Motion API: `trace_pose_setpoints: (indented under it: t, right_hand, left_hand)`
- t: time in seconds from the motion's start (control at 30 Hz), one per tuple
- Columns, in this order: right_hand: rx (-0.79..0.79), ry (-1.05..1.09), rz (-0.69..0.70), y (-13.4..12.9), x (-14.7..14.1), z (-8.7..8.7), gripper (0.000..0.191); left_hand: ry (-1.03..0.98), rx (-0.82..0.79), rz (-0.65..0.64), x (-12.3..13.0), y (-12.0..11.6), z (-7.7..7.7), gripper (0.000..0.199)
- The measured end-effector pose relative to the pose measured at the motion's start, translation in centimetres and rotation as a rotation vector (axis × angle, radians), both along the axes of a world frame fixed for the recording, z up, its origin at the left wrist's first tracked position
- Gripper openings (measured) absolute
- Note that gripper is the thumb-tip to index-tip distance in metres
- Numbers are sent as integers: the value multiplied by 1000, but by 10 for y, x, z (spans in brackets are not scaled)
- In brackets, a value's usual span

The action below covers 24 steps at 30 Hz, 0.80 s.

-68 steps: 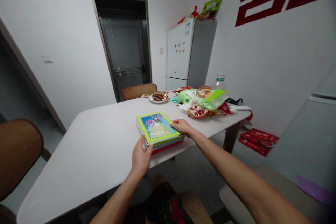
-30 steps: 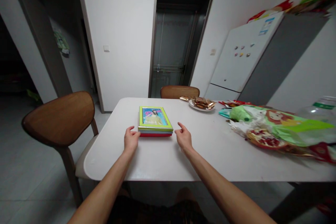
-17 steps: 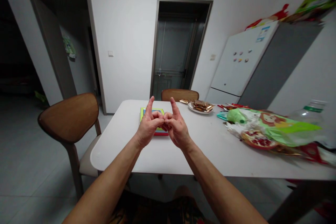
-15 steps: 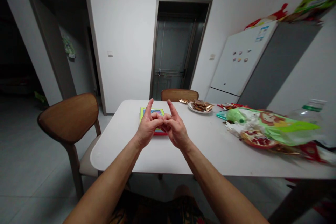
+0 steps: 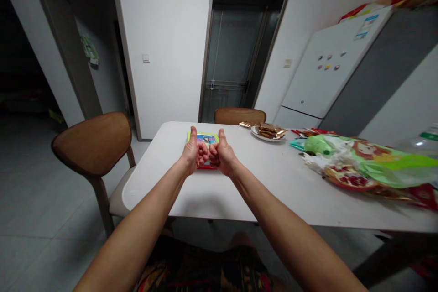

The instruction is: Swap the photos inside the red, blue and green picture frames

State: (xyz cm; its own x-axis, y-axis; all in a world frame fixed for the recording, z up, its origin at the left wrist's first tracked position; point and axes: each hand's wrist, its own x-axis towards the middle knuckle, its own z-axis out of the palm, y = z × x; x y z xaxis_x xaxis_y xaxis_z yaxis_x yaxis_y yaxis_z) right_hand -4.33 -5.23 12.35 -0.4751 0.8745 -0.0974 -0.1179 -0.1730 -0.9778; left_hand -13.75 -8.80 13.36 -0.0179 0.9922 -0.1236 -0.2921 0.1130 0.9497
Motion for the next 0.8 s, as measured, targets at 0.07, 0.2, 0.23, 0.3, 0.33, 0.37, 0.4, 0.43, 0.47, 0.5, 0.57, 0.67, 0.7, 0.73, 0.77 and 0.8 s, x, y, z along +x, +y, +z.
trace_pose_setpoints:
  t: [0.07, 0.2, 0.23, 0.3, 0.33, 0.37, 0.4, 0.43, 0.47, 0.5, 0.57, 0.67, 0.7, 0.73, 0.77, 0.8]
  right_hand:
    - [72, -101, -85, 7, -5, -7, 59]
    - [477, -527, -317, 33, -8, -35, 54]
    - [621, -667, -347, 40, -6, -43, 46]
    - [874, -927, -349, 50, -2, -58, 26]
    - [965, -1030, -330, 53, 0, -64, 29]
    - [1031, -1108, -305, 54, 2, -69, 34]
    - [1078, -1163, -273, 53, 4, -72, 36]
    - [1117, -1194, -242, 50, 6, -73, 34]
    - [1157, -1200, -208, 45, 7, -74, 30]
    - [1196, -1190, -171, 39, 8, -74, 27]
    - [1254, -1134, -88, 23, 12, -71, 24]
    - [1200, -955, -81, 0, 22, -64, 28]
    - [1139, -872, -126, -5, 26, -60, 33]
    - [1066, -779, -180, -10, 32, -56, 38]
    - [979, -678, -236, -14, 38, -51, 43]
    - [878, -571, -283, -18, 44, -47, 48]
  left_hand:
    - [1, -43, 34, -3, 1, -7, 70]
    - [-6, -129, 120, -13, 4, -35, 68]
    - [-7, -144, 135, -15, 5, -44, 67]
    - [-13, -174, 168, -18, 7, -63, 64]
    - [-20, -182, 182, -19, 8, -71, 62]
    - [-28, -185, 193, -18, 9, -79, 58]
    - [-38, -181, 204, -17, 10, -86, 52]
    - [-51, -169, 215, -15, 11, -92, 46]
    - [-68, -147, 229, -12, 11, -97, 40]
    - [-88, -115, 249, -9, 12, -100, 35]
    - [-132, -29, 306, 1, 11, -103, 30]
    - [-175, 110, 393, 16, 3, -101, 31]
    - [-177, 144, 407, 21, -2, -99, 32]
    - [-182, 167, 413, 26, -8, -96, 33]
    - [-168, 190, 411, 30, -16, -93, 33]
    - [-117, 219, 404, 33, -26, -89, 32]
